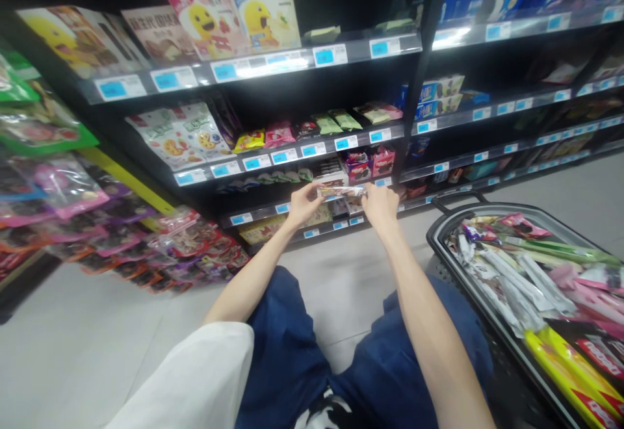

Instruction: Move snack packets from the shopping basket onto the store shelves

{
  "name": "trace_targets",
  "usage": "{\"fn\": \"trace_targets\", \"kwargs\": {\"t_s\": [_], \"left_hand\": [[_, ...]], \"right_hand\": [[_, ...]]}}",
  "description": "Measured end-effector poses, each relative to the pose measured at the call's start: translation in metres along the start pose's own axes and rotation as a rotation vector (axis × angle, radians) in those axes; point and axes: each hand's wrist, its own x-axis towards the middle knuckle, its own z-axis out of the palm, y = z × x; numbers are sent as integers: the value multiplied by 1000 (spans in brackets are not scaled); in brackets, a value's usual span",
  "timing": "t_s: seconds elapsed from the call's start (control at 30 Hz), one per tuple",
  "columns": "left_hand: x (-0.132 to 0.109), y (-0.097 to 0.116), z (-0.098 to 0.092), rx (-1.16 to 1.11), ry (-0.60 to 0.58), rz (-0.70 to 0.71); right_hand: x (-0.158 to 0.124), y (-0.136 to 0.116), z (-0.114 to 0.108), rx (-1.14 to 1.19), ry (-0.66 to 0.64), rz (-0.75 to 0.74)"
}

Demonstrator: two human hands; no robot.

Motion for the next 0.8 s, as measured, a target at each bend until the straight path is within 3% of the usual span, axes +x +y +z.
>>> {"fn": "trace_targets", "kwargs": {"t_s": [0.37,0.8], "left_hand": [[-1,-2,-1,-58,0,-55],[0,14,1,-509,-11,-255]], "right_hand": [[1,2,0,64,14,6],[12,20,10,380,41,84]]}}
